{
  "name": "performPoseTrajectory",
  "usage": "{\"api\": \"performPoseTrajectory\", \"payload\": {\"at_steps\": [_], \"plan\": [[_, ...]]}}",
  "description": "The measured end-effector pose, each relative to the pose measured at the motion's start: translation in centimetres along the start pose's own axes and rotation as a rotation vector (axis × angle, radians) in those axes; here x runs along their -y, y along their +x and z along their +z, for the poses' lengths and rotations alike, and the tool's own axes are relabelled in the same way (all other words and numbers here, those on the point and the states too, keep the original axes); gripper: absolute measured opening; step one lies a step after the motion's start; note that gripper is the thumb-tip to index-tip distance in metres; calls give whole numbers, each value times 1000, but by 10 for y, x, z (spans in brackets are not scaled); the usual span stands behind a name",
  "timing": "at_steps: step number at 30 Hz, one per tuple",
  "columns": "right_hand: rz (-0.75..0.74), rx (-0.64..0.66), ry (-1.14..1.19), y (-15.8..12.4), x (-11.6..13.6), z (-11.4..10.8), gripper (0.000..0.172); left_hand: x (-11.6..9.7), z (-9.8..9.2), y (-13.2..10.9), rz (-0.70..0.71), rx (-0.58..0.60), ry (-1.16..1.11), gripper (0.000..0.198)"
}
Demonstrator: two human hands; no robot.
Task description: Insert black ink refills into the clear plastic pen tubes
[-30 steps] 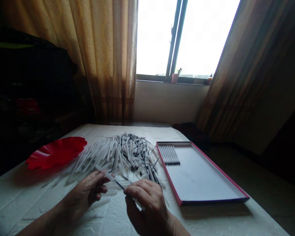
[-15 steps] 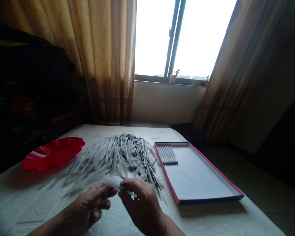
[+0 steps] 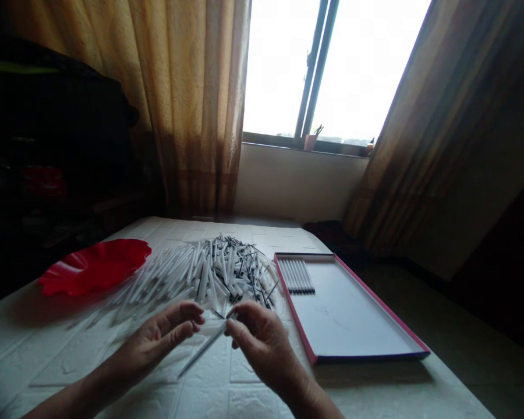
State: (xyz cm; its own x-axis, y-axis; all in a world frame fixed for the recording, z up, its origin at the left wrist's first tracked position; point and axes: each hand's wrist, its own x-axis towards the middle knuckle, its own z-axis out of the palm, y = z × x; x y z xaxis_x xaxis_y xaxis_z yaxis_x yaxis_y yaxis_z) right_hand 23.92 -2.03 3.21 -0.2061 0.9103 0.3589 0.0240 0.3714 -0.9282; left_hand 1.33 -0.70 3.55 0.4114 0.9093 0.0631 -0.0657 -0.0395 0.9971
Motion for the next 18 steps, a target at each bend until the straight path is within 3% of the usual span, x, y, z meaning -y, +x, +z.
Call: {"api": "performPoseTrajectory", "payload": {"at_steps": [5,8,10,12,15,18], "plan": [[-29,93,-104,-2,-12,13,21,18,17,-6,-14,152,199,64],[-99,0,-275,5,-21,-8,27,25,17,-4,-22,94,226,71],[-181,-147,-554,10,-27,-29,30,29,12,0,-15,52,215,72],[-203,-198,-702,14,-30,-48,28,33,7,5,-10,33,198,70],[-196,-127,-855,14,-29,-60,23,42,3,9,-5,27,178,66],[-157,-19,-1004,11,-24,-56,21,49,3,10,-12,28,172,68]]}}
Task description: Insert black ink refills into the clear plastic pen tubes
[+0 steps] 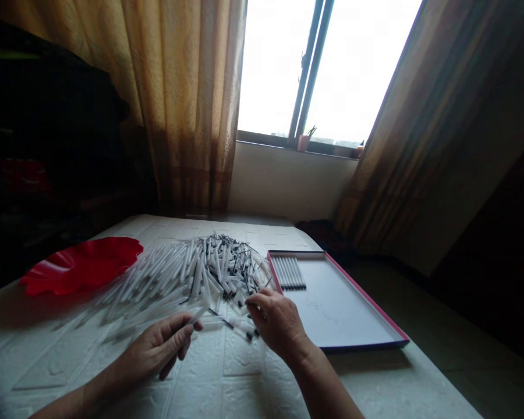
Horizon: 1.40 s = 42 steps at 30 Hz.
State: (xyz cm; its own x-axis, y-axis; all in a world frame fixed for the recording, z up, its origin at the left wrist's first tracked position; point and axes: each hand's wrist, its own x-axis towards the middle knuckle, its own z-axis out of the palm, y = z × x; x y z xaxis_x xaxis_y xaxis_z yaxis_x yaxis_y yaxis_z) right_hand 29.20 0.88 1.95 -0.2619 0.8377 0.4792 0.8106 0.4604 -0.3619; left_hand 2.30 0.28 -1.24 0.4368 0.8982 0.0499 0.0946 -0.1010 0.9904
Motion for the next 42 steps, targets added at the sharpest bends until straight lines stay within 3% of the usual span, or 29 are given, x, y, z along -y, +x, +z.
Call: {"api": "performPoseTrajectory", "payload": {"at_steps": [12,19,30,33,39,42], "plan": [[-40,262,-293,2,35,13,15,0,0,0,-16,-2,42,76],[3,179,-202,1,29,23,15,-2,1,-1,7,7,96,75],[-122,-31,189,-3,22,25,19,5,-1,-2,20,34,188,69],[-120,-62,373,-4,24,27,30,1,0,-3,0,50,203,72],[213,89,851,-4,33,37,28,-10,0,-3,-21,108,235,84],[364,95,1038,-2,39,38,39,-12,0,-3,-17,122,253,84]]}}
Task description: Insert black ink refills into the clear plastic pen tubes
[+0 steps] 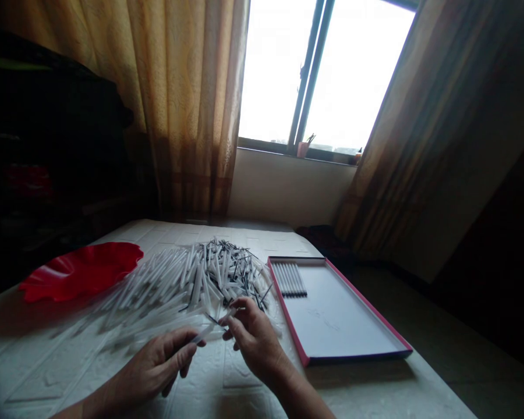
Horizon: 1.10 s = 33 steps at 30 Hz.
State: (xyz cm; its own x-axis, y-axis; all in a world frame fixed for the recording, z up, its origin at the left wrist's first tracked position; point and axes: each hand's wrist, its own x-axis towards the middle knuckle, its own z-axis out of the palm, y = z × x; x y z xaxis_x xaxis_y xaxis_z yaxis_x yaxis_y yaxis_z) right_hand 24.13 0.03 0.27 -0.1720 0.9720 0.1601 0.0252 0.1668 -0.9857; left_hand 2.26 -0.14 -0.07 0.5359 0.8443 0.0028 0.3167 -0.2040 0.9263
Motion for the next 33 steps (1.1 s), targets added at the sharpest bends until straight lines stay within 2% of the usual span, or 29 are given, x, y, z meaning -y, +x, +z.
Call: {"api": "performPoseTrajectory", "payload": {"at_steps": [5,10,18,24,33], "plan": [[91,-31,181,-1,5,4,46,-1,0,-2,14,4,23,86],[138,-67,309,-2,8,10,53,-2,0,-3,33,-5,44,77],[141,-167,306,-2,9,11,57,-1,0,-4,74,-26,82,60],[134,-73,285,-5,8,15,52,-2,-1,-4,102,-36,114,50],[75,-48,168,-4,13,13,54,-1,-2,-4,113,-28,166,48]]}}
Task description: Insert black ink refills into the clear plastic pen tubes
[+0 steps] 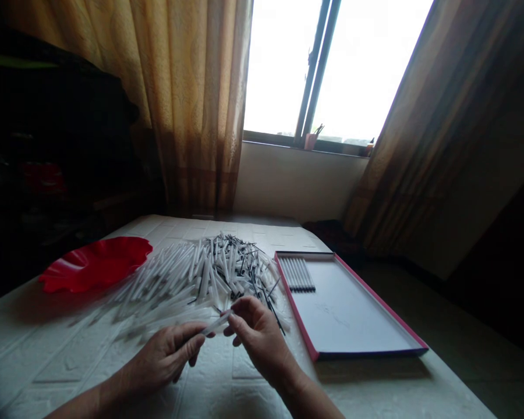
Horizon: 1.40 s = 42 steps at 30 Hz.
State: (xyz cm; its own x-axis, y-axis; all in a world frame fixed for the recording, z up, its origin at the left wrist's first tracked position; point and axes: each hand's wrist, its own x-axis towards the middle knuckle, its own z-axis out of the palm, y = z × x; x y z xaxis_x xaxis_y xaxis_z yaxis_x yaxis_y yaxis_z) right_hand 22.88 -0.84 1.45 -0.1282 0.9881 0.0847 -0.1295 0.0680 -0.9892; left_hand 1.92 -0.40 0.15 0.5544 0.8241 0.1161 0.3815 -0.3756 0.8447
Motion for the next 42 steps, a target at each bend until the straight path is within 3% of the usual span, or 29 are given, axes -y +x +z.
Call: {"api": "performPoseTrajectory", "payload": {"at_steps": [13,18,23,25,30,36,42], "plan": [[-14,-27,-102,2,-5,-6,51,-6,-6,1,6,46,73,45],[-116,-204,-341,13,-6,-34,56,-5,-6,1,0,6,73,43],[-124,-243,-576,21,-10,-54,54,-2,-7,1,3,-62,29,44],[-152,-251,-709,20,-8,-56,44,-1,-7,2,-3,-84,6,44],[-168,-105,-1047,9,10,-59,18,-1,-8,1,-7,-80,-19,40],[-111,80,-1315,-6,17,-57,18,-2,-6,1,-2,-69,27,33],[-119,140,-1350,-7,17,-47,21,-4,-5,1,30,-52,129,31]]}}
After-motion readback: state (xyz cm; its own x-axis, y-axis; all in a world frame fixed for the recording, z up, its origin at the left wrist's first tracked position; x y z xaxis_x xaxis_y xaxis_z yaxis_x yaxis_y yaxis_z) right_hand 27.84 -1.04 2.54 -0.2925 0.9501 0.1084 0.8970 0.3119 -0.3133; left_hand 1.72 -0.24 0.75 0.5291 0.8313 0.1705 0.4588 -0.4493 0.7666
